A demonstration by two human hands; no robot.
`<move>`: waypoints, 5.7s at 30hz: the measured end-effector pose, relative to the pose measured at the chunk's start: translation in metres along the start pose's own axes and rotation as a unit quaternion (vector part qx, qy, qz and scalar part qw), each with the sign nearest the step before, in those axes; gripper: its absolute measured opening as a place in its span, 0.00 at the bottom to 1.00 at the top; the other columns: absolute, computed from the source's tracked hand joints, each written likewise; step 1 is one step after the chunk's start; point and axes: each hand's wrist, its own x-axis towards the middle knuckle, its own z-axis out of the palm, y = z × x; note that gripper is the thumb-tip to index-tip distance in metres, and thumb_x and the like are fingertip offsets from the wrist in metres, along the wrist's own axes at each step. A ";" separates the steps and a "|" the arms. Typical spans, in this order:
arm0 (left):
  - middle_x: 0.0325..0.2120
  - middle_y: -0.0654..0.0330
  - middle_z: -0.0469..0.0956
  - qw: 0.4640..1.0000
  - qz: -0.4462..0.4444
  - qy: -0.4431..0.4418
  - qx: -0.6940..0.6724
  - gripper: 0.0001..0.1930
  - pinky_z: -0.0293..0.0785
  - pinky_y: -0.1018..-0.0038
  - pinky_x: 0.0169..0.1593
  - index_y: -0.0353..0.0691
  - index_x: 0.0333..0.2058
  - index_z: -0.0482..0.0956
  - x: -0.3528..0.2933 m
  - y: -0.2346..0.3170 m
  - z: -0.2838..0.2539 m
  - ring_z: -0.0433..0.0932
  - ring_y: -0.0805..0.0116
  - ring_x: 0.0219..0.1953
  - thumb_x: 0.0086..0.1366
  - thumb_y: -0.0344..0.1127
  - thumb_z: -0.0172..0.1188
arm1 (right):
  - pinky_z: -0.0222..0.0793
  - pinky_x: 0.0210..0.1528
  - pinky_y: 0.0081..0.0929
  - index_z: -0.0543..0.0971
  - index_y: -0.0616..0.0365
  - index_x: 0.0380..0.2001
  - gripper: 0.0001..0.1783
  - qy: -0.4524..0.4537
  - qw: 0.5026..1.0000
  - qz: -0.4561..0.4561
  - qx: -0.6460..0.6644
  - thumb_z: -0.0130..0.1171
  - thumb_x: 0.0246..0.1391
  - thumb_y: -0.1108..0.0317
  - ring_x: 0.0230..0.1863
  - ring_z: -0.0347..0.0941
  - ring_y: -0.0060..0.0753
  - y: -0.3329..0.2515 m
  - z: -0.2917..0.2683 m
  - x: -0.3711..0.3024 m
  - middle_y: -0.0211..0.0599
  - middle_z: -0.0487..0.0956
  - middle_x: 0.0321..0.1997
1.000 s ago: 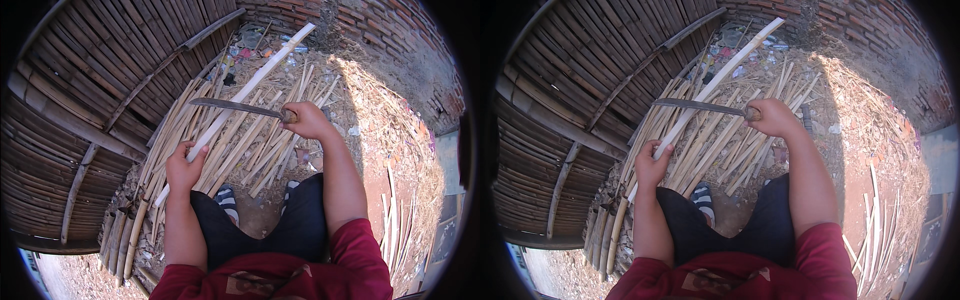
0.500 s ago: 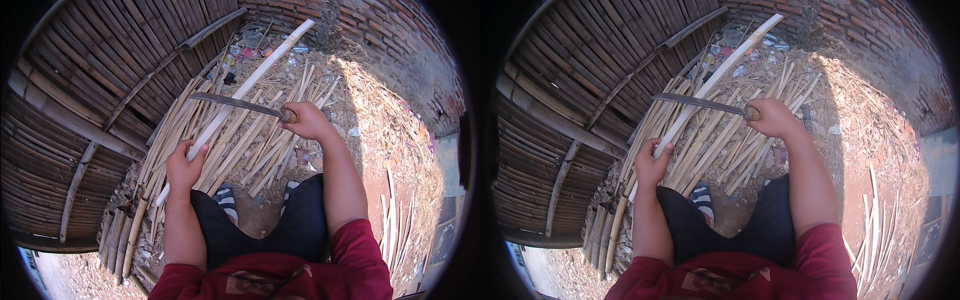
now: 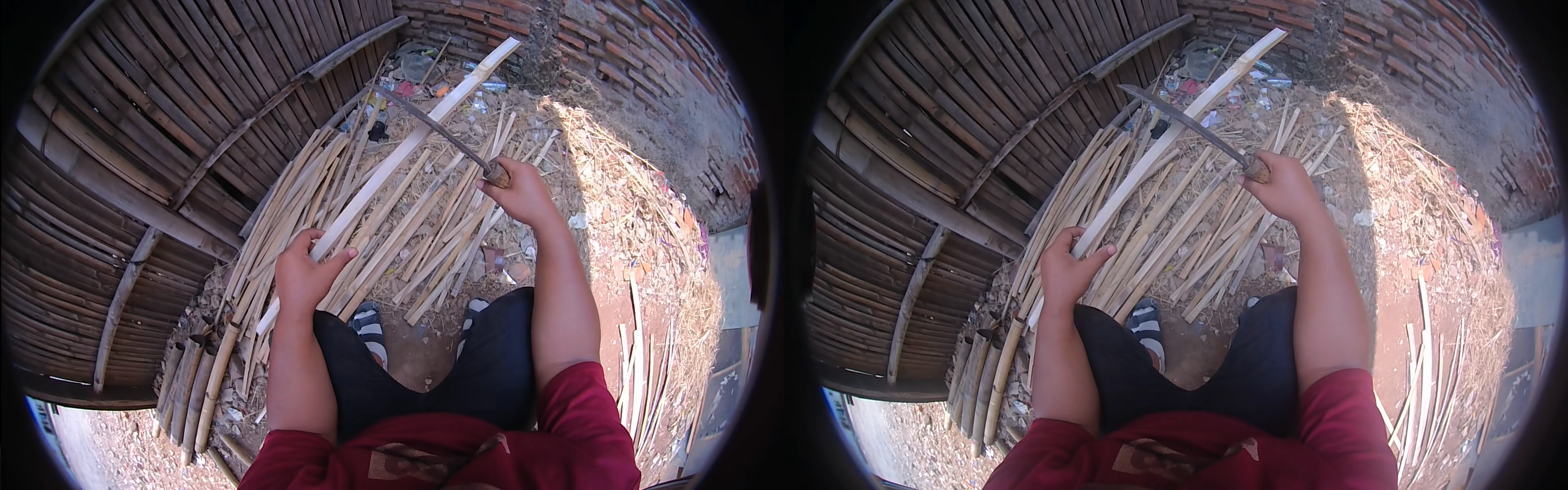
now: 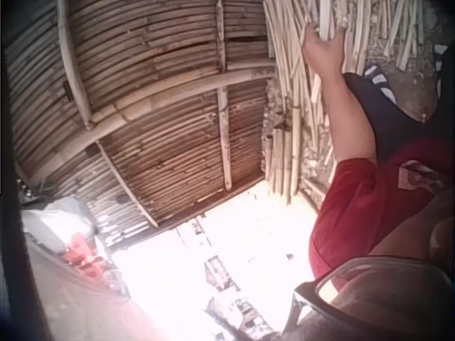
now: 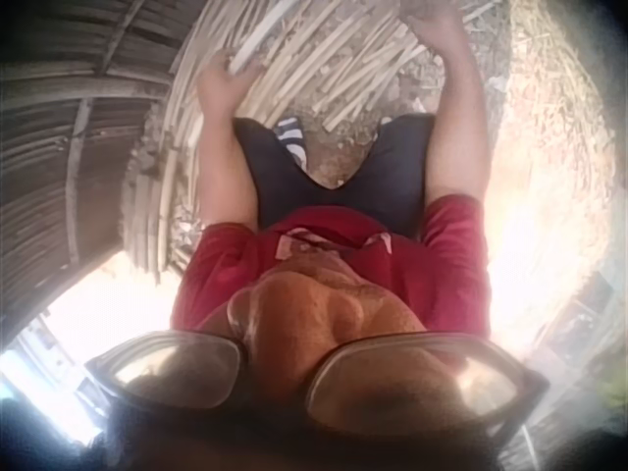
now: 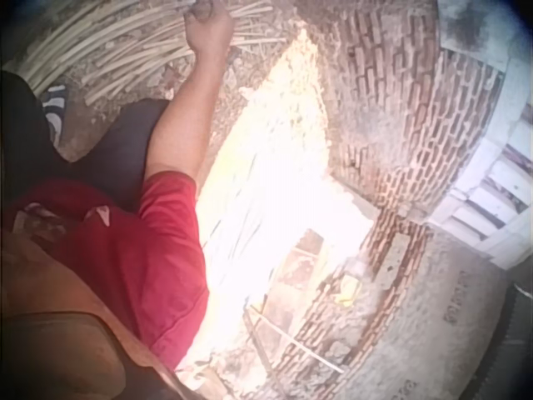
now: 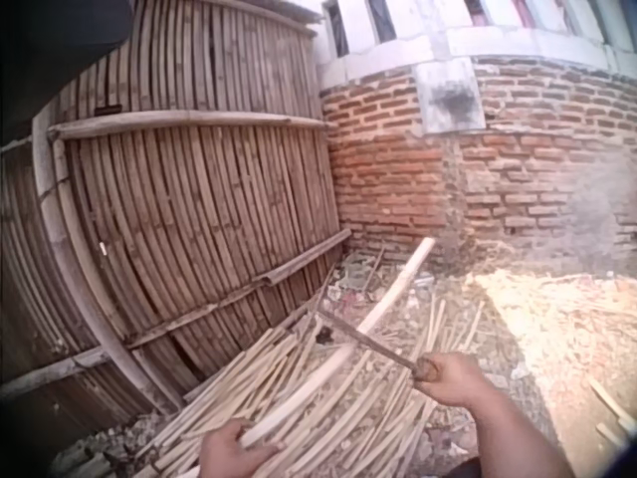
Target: The person shaves thin layers off a strip of wood using a machete while squatting on the ground.
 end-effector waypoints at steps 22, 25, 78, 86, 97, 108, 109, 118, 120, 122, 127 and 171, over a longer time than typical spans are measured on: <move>0.25 0.51 0.86 0.999 -0.016 0.036 0.014 0.21 0.80 0.63 0.37 0.43 0.44 0.88 0.000 -0.002 0.002 0.87 0.54 0.29 0.58 0.50 0.79 | 0.78 0.52 0.48 0.85 0.58 0.53 0.29 -0.106 0.991 -0.082 -0.026 0.77 0.54 0.52 0.49 0.84 0.60 -0.020 0.011 -0.001 0.55 0.87 0.44; 0.25 0.51 0.86 0.999 -0.015 0.035 0.026 0.21 0.80 0.63 0.36 0.43 0.44 0.88 -0.001 0.002 0.000 0.87 0.55 0.29 0.59 0.50 0.79 | 0.78 0.51 0.50 0.85 0.59 0.53 0.29 -0.144 0.984 -0.091 -0.056 0.77 0.53 0.52 0.48 0.83 0.62 -0.036 0.009 -0.004 0.56 0.87 0.43; 0.31 0.44 0.88 0.999 -0.006 0.026 -0.023 0.25 0.83 0.58 0.43 0.39 0.47 0.88 -0.001 -0.015 -0.029 0.88 0.44 0.35 0.61 0.53 0.77 | 0.77 0.43 0.50 0.84 0.50 0.43 0.16 0.048 0.973 -0.216 -0.062 0.71 0.49 0.66 0.40 0.83 0.54 -0.125 0.068 -0.008 0.45 0.85 0.34; 0.32 0.47 0.89 0.999 -0.050 0.018 -0.012 0.24 0.81 0.66 0.41 0.34 0.46 0.87 -0.012 -0.021 -0.052 0.90 0.55 0.35 0.62 0.49 0.78 | 0.77 0.46 0.53 0.83 0.54 0.42 0.15 0.126 0.989 -0.072 -0.038 0.72 0.54 0.60 0.42 0.83 0.58 -0.116 0.042 0.019 0.47 0.85 0.36; 0.32 0.49 0.88 0.999 0.010 -0.034 0.002 0.22 0.80 0.63 0.39 0.38 0.43 0.89 -0.004 -0.008 -0.036 0.87 0.54 0.32 0.60 0.50 0.79 | 0.76 0.44 0.51 0.81 0.56 0.38 0.13 0.067 0.978 -0.152 -0.125 0.72 0.51 0.65 0.41 0.83 0.59 -0.078 0.024 -0.016 0.48 0.85 0.35; 0.28 0.47 0.86 0.997 0.011 -0.069 0.031 0.22 0.81 0.56 0.40 0.43 0.42 0.90 -0.008 0.023 -0.011 0.86 0.45 0.33 0.61 0.55 0.76 | 0.76 0.41 0.53 0.82 0.57 0.40 0.16 0.068 0.988 -0.124 -0.063 0.74 0.50 0.64 0.39 0.82 0.61 -0.033 -0.001 -0.029 0.50 0.84 0.33; 0.27 0.47 0.86 0.997 0.015 -0.070 0.035 0.22 0.81 0.57 0.40 0.43 0.42 0.90 -0.009 0.025 -0.009 0.86 0.45 0.33 0.61 0.55 0.76 | 0.76 0.42 0.53 0.82 0.56 0.39 0.15 0.052 0.984 -0.153 -0.077 0.74 0.50 0.64 0.39 0.82 0.61 -0.038 0.003 -0.030 0.50 0.84 0.32; 0.27 0.47 0.86 0.999 0.009 -0.041 0.000 0.21 0.81 0.61 0.38 0.39 0.41 0.90 -0.005 0.022 -0.003 0.87 0.50 0.30 0.61 0.52 0.78 | 0.77 0.43 0.52 0.84 0.56 0.44 0.19 0.151 0.989 -0.004 -0.009 0.75 0.54 0.58 0.42 0.83 0.61 -0.012 -0.018 -0.016 0.53 0.86 0.37; 0.21 0.54 0.84 0.999 0.024 -0.029 -0.010 0.17 0.76 0.68 0.32 0.34 0.39 0.89 -0.003 0.014 0.002 0.81 0.68 0.24 0.62 0.44 0.79 | 0.77 0.43 0.52 0.85 0.55 0.44 0.18 0.163 0.986 0.027 0.005 0.74 0.55 0.57 0.42 0.83 0.62 -0.007 -0.022 -0.014 0.53 0.86 0.37; 0.21 0.54 0.83 0.999 0.050 -0.016 0.003 0.18 0.76 0.68 0.32 0.34 0.39 0.89 -0.002 0.011 0.006 0.81 0.67 0.24 0.62 0.44 0.79 | 0.76 0.42 0.52 0.84 0.54 0.43 0.17 0.164 0.986 0.029 0.021 0.74 0.55 0.58 0.42 0.83 0.62 -0.003 -0.019 -0.013 0.52 0.86 0.37; 0.22 0.52 0.84 0.997 0.081 -0.007 0.015 0.18 0.76 0.68 0.33 0.33 0.39 0.89 -0.002 0.009 0.009 0.82 0.65 0.24 0.62 0.43 0.79 | 0.77 0.42 0.54 0.83 0.54 0.38 0.14 0.057 0.988 -0.130 -0.067 0.73 0.48 0.64 0.39 0.83 0.58 -0.027 -0.005 -0.019 0.46 0.84 0.32; 0.22 0.51 0.84 1.000 0.016 -0.011 0.021 0.19 0.76 0.66 0.33 0.36 0.39 0.89 -0.002 -0.001 -0.005 0.83 0.61 0.24 0.63 0.47 0.78 | 0.78 0.43 0.52 0.85 0.52 0.41 0.15 -0.008 0.986 -0.134 -0.102 0.73 0.49 0.62 0.39 0.83 0.59 -0.049 0.019 -0.013 0.48 0.86 0.33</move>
